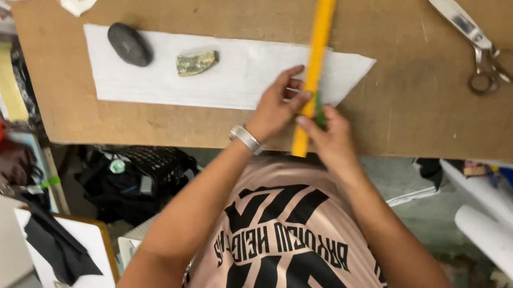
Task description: The person uses a ruler and a pencil to draw straight lines on a yellow pattern paper and a white sheet of paper on a wooden table. They repeatedly reposition the ruler and draw lines, occasionally moving the pattern paper and using stones as weights.
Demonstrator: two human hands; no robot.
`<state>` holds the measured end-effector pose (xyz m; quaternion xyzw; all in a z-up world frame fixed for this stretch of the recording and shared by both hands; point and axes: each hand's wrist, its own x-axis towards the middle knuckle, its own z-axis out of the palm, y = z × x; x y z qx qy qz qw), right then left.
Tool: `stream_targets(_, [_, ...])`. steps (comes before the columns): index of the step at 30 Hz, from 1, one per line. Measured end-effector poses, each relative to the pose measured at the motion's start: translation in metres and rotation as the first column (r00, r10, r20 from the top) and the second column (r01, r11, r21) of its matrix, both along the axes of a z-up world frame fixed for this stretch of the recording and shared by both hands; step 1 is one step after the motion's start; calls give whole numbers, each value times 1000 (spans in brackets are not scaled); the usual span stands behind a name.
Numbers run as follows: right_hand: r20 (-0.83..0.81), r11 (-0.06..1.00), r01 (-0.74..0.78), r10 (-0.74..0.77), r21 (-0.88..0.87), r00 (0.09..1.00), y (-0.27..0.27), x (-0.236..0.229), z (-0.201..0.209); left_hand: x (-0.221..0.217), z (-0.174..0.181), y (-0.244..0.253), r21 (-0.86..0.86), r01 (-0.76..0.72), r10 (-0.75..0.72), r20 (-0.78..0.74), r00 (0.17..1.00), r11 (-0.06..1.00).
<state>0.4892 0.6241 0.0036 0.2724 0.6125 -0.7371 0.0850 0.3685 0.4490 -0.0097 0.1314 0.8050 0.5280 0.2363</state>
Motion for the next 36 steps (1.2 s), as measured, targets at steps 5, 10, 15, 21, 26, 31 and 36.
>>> stream_targets(5, [109,916,-163,132,366,985,-24,-14,-1,-87,27,-33,-62,228,-219,123,968,972])
stream_targets(10, [79,819,32,-94,573,992,-37,-7,5,-140,15,-35,-248,585,-612,-43,790,772])
stream_targets(15, [163,725,87,-268,683,949,-85,-6,21,-186,30,-15,-588,685,-894,-386,230,430])
stream_targets(21, [131,694,346,-535,631,835,-157,-22,38,-246,9,17,-716,694,-788,-470,-398,76])
stream_targets(26, [262,692,406,-646,597,717,-201,-33,55,-257,5,24,-641,765,-745,-536,-397,54])
stream_targets(31, [182,625,448,-689,640,702,-225,-47,59,-258,6,22,-679,729,-752,-525,-399,87])
stream_targets(36, [161,588,440,-704,679,692,-228,-56,50,-256,-2,20,-678,723,-729,-560,-393,130])
